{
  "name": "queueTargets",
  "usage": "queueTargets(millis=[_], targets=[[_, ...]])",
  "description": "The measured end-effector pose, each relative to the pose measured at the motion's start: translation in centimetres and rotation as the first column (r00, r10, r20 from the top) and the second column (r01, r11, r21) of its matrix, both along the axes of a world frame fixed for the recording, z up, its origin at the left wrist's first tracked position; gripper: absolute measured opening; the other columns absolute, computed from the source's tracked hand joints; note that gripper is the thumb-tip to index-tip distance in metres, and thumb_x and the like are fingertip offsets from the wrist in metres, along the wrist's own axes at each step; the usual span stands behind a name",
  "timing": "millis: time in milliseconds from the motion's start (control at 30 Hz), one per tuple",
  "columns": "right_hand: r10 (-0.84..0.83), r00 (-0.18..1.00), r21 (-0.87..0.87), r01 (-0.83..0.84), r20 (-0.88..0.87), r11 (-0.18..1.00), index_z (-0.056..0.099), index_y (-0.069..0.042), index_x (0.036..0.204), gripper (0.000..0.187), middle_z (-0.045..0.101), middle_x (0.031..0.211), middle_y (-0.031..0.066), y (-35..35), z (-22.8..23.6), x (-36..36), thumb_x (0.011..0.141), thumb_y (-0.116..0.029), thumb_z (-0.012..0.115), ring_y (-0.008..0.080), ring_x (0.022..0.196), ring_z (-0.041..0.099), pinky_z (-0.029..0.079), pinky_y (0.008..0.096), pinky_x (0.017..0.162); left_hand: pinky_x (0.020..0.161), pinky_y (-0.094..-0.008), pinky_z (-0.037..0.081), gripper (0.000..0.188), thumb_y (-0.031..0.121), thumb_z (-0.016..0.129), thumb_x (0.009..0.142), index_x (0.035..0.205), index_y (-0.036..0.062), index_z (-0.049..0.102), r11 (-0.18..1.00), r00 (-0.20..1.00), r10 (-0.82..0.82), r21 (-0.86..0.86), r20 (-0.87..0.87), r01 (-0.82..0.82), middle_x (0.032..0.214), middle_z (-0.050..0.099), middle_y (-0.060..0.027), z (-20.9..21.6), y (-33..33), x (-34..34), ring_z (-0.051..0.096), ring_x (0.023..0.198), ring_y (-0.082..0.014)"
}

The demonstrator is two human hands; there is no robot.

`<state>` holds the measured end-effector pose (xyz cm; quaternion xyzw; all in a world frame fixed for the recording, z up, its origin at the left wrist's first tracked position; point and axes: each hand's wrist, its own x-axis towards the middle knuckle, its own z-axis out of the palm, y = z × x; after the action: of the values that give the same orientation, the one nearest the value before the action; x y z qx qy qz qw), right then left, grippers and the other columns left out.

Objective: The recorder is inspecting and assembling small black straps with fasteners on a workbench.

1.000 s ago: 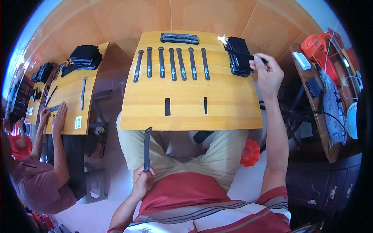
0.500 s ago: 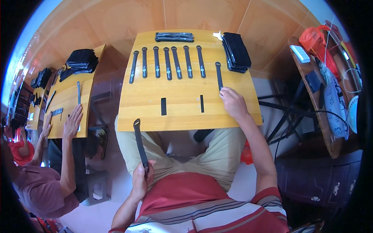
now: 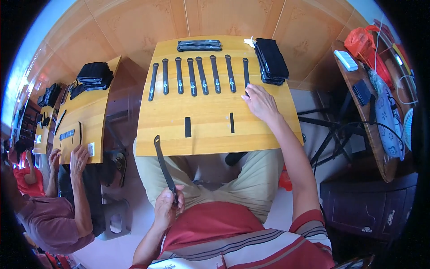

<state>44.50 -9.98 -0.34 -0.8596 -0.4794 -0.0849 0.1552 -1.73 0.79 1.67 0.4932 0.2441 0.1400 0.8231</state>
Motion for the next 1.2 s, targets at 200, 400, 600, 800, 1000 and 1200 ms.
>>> queueTargets(millis=[200, 400, 600, 800, 1000, 1200], targets=[[-0.061, 0.997, -0.074, 0.057, -0.046, 0.996, 0.064, 0.005, 0.125, 0.044, 0.058, 0.145, 0.0197, 1.1, 0.8, 1.1, 0.104, -0.032, 0.056, 0.0354, 0.132, 0.056, 0.046, 0.0443, 0.111, 0.077, -0.032, 0.054, 0.046, 0.038, 0.054, 0.108, 0.131, -0.0015, 0.058, 0.996, 0.998, -0.061, -0.069, 0.021, 0.063, 0.098, 0.064, -0.0077, 0.1, 0.0, 0.6, 0.063, 0.086, -0.0169], [0.002, 0.999, 0.099, 0.003, -0.049, 0.995, 0.066, 0.003, 0.122, 0.042, 0.061, 0.14, 0.0189, 0.4, 0.6, -1.8, 0.1, -0.032, 0.063, 0.0348, 0.13, 0.058, 0.049, 0.0441, 0.108, 0.084, -0.0313, 0.051, 0.045, 0.035, 0.058, 0.108, 0.133, -0.0021, 0.059, 0.994, 1.0, -0.025, -0.105, 0.0, 0.025, 0.103, 0.064, -0.0062, 0.5, -0.3, 1.8, 0.062, 0.092, -0.0155], [0.546, 0.8, 0.573, -0.333, -0.248, 0.749, 0.071, -0.001, 0.102, 0.038, 0.072, 0.106, 0.0173, -0.9, 4.7, -16.7, 0.079, -0.025, 0.089, 0.0349, 0.096, 0.073, 0.059, 0.0405, 0.082, 0.08, -0.0252, 0.044, 0.045, 0.031, 0.059, 0.107, 0.138, -0.0019, 0.06, 0.996, 0.997, 0.082, 0.018, 0.009, -0.082, 0.103, 0.061, -0.0013, 0.9, 0.0, 5.2, 0.055, 0.09, -0.0099], [0.678, 0.703, 0.649, -0.414, -0.217, 0.638, 0.07, -0.003, 0.099, 0.042, 0.07, 0.094, 0.011, -0.1, 4.3, -24.4, 0.071, -0.024, 0.093, 0.0262, 0.078, 0.072, 0.058, 0.0356, 0.064, 0.085, -0.022, 0.046, 0.042, 0.023, 0.065, 0.105, 0.138, -0.0021, 0.06, 0.976, 0.981, 0.182, -0.129, 0.064, -0.173, 0.108, 0.064, 0.0004, 1.6, -0.1, 7.4, 0.058, 0.094, -0.0066], [0.682, 0.71, 0.684, -0.411, -0.173, 0.602, 0.069, 0.002, 0.101, 0.025, 0.069, 0.091, 0.0126, 0.3, 2.9, -25.6, 0.081, -0.004, 0.082, 0.0256, 0.073, 0.072, 0.057, 0.035, 0.058, 0.09, -0.0236, 0.05, 0.043, 0.016, 0.068, 0.103, 0.141, -0.0016, 0.058, 0.976, 0.978, 0.187, -0.133, 0.092, -0.174, 0.111, 0.065, -0.0014, 1.0, 0.2, 6.0, 0.06, 0.098, -0.0075], [0.67, 0.723, 0.676, -0.409, -0.17, 0.613, 0.07, 0.003, 0.101, 0.021, 0.068, 0.09, 0.0125, 1.1, 3.8, -25.5, 0.082, 0.002, 0.079, 0.0265, 0.071, 0.071, 0.057, 0.0359, 0.056, 0.091, -0.0256, 0.053, 0.046, 0.011, 0.069, 0.101, 0.144, -0.0018, 0.056, 0.983, 0.978, 0.185, -0.035, 0.095, -0.183, 0.113, 0.066, -0.0033, 1.2, 0.2, 5.2, 0.063, 0.098, -0.009]])
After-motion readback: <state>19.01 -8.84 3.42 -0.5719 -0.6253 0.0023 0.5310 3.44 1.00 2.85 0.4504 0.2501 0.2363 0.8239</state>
